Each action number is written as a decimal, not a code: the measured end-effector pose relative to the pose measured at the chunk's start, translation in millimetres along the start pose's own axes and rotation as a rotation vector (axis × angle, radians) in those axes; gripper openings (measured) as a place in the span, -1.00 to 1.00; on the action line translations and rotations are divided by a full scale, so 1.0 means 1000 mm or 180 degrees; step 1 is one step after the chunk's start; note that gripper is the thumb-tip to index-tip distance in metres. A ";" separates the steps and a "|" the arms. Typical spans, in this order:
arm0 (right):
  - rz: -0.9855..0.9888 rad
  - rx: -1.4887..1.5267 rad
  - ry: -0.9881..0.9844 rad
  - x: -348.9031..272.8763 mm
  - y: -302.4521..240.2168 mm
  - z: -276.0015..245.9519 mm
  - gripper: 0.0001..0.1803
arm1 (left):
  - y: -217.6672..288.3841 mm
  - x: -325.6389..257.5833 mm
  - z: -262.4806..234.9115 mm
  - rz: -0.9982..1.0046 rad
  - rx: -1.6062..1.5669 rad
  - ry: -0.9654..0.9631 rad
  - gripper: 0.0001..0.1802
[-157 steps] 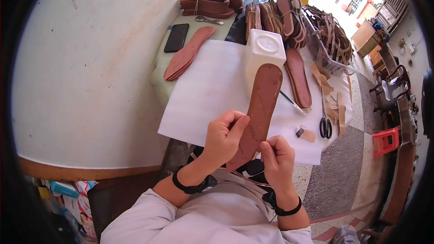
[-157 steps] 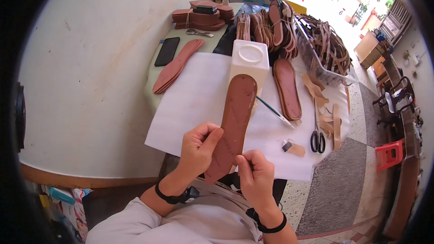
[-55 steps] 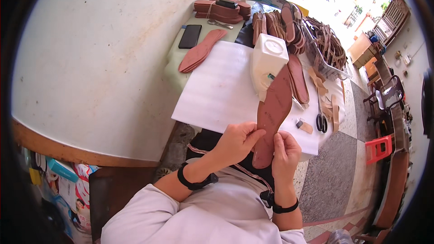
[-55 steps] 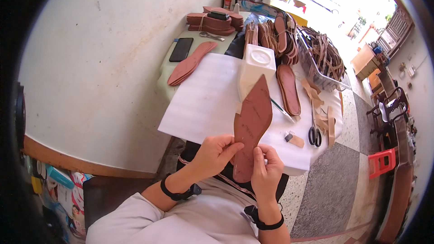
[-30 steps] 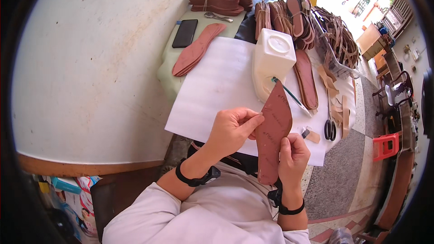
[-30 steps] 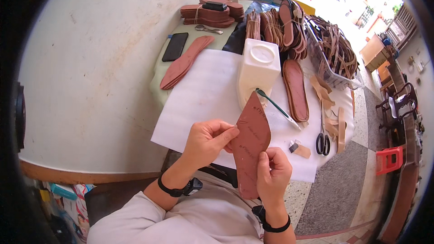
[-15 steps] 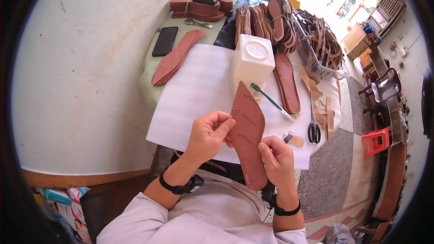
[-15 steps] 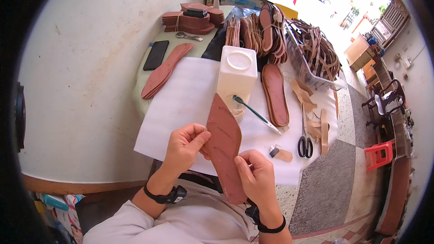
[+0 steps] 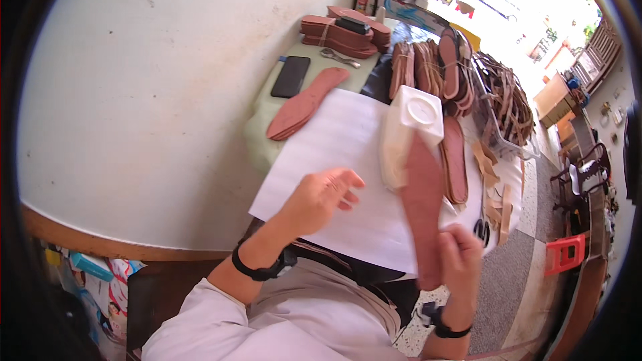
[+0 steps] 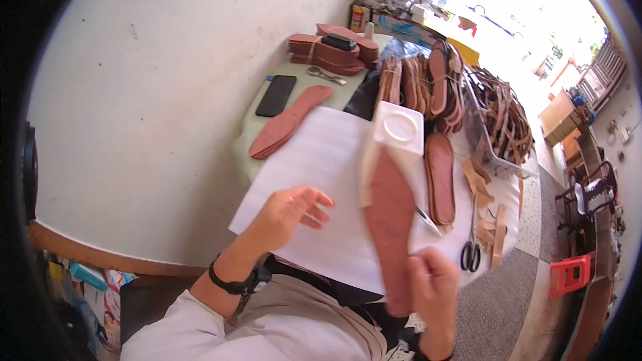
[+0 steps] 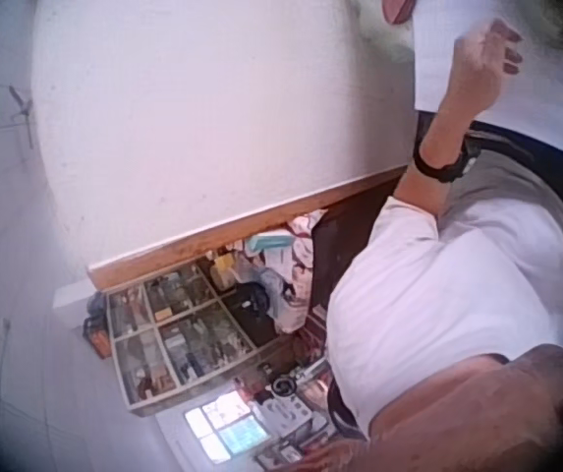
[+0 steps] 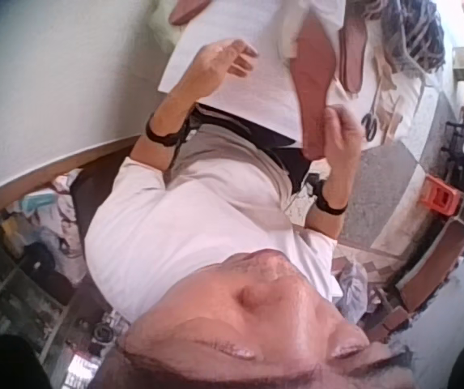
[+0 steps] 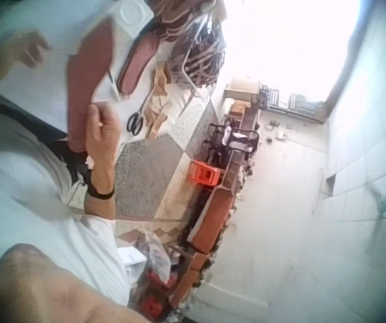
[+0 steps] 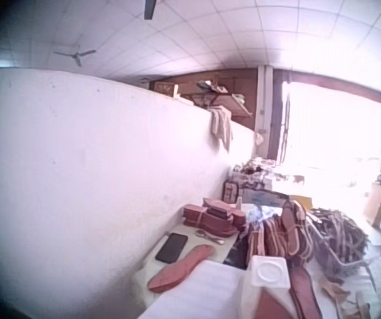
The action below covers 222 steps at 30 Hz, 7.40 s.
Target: The person is applying glue and trimming leather components for shoe manufacturing.
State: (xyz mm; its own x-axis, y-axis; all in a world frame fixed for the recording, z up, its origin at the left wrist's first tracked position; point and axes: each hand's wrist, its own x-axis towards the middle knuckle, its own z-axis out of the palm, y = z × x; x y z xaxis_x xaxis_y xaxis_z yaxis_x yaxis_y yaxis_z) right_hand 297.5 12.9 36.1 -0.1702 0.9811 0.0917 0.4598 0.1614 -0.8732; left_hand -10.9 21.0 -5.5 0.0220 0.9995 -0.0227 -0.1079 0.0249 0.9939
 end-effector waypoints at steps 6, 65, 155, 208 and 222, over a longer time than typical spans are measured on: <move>0.0267 -0.0416 0.0543 0.054 0.022 -0.083 -0.74 | -0.003 0.037 -0.096 0.0813 0.2798 0.1595 -0.49; -0.0053 -0.0219 0.0537 -0.026 0.045 -0.010 -0.89 | -0.049 0.087 -0.177 0.1046 0.3832 0.2104 -0.68; -0.0346 -0.2249 -0.0564 0.099 0.043 -0.025 -0.76 | -0.041 -0.009 0.004 0.1189 0.1492 -0.0486 -0.86; -0.0790 -0.1290 0.0607 0.049 0.023 -0.018 -0.82 | -0.039 -0.008 0.008 0.1140 0.1707 -0.0399 -0.86; -0.0348 -0.0974 0.0533 0.041 0.037 -0.016 -0.80 | -0.040 -0.008 0.007 0.1166 0.1710 -0.0413 -0.86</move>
State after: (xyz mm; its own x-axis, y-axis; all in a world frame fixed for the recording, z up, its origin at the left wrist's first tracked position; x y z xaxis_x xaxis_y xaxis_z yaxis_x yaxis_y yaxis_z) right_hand 321.9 60.5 15.5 -0.0993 0.9561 0.2758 0.6905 0.2657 -0.6727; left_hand 0.5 11.9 -44.4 0.2014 0.9302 0.3068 0.3788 -0.3628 0.8514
